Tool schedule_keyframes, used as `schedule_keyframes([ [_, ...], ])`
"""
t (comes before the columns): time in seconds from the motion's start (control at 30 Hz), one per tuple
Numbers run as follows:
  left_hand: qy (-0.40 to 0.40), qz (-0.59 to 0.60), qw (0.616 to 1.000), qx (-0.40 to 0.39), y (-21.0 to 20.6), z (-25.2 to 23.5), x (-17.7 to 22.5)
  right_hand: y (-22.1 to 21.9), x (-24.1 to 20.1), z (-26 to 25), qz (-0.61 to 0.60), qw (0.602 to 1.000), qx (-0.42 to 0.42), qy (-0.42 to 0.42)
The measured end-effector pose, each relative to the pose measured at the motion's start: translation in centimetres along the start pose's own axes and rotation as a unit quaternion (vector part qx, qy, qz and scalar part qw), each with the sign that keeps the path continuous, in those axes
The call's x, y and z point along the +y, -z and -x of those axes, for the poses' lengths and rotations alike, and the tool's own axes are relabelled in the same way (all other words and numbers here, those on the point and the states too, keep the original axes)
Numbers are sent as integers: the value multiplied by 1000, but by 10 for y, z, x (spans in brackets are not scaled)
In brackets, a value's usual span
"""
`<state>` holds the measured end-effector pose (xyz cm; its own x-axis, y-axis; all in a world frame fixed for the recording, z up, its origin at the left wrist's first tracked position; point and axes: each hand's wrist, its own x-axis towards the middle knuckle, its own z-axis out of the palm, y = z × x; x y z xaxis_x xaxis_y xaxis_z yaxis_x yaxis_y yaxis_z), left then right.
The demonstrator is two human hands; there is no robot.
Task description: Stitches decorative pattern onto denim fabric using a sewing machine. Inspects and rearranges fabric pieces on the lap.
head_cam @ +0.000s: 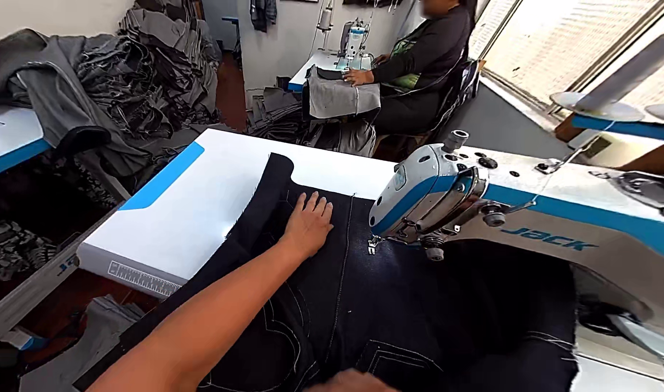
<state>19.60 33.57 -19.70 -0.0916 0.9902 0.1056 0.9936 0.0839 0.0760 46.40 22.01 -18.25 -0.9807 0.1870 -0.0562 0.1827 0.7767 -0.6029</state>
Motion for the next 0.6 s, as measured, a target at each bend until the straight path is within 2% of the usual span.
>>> schedule_keyframes([
  [0.07, 61, 64, 996, -27, 21, 45, 32, 24, 14, 3, 72, 984, 147, -68],
  [0.13, 77, 92, 993, -23, 16, 97, 47, 25, 77, 11, 221, 935, 229, -158],
  [0.17, 85, 88, 992, -37, 5, 116, 45, 21, 108, 18, 257, 916, 240, -193],
  [0.27, 113, 62, 990, -62, -12, 138, 34, 23, 139, 30, 279, 908, 225, -219],
  [0.33, 117, 57, 987, -95, -10, 139, 35, 25, 134, 34, 249, 921, 196, -225],
  [0.43, 114, 58, 987, -99, -4, 139, 36, 49, 115, 44, 157, 938, 124, -283],
  [0.5, 104, 52, 990, -78, -4, 137, 34, 58, 120, 53, 160, 926, 134, -314],
  [0.6, 97, 59, 991, -69, -8, 136, 32, 65, 143, 67, 273, 884, 194, -327],
])
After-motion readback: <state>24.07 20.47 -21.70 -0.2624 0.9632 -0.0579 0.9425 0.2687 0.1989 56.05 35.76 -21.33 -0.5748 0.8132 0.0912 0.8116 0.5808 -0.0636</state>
